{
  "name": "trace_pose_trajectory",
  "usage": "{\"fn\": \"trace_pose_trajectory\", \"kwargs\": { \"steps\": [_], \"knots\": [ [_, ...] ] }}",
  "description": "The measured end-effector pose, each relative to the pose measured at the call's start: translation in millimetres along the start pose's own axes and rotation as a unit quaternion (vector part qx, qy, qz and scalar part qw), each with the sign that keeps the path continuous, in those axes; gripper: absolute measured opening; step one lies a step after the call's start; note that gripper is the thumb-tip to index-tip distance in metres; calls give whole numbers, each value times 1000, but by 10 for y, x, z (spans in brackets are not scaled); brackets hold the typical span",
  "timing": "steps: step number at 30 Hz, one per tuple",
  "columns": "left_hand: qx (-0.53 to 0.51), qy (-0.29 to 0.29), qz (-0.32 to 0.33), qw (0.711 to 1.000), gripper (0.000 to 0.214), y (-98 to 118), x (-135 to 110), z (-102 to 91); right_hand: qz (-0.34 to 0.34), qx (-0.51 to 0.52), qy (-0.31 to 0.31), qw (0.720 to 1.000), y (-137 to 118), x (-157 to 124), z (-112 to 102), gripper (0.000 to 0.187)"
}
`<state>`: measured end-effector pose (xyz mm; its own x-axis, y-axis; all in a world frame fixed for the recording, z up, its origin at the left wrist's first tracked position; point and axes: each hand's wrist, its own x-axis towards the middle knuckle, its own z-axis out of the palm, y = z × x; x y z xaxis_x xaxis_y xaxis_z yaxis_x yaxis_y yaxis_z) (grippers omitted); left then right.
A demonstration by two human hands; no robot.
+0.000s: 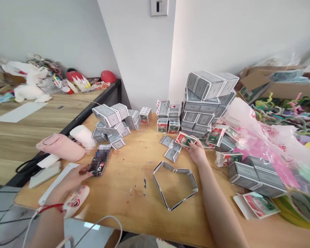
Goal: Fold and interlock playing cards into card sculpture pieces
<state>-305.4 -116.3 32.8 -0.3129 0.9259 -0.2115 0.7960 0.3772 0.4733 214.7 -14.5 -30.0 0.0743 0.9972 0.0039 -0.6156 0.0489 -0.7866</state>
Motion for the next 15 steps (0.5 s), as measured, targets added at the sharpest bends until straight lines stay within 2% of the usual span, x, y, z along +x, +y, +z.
{"fn": "trace_pose_trajectory", "kwargs": {
  "steps": [2, 3, 5, 8, 11, 15],
  "knots": [
    [-62, -46, -9, 997, 58, 24, 23, -9, -2, 9, -1, 1000, 9, 9, -19, 26],
    [-65, -37, -22, 997, 55, 63, 48, -2, -2, 12, -1, 1000, 12, 12, -26, 26],
    [-47, 33, -41, 998, 43, 159, 128, 38, 0, 18, -4, 1000, 16, 14, -34, 25],
    [34, 62, -67, 995, 37, 253, 273, 137, 4, 21, -7, 1000, 15, 7, -38, 24],
    [46, 67, -58, 995, 44, 244, 359, 217, 4, 23, -4, 1000, 11, 2, -38, 23],
    [30, 55, -51, 997, 45, 202, 352, 236, 1, 13, -2, 1000, 11, 7, -38, 25]
  ]
}}
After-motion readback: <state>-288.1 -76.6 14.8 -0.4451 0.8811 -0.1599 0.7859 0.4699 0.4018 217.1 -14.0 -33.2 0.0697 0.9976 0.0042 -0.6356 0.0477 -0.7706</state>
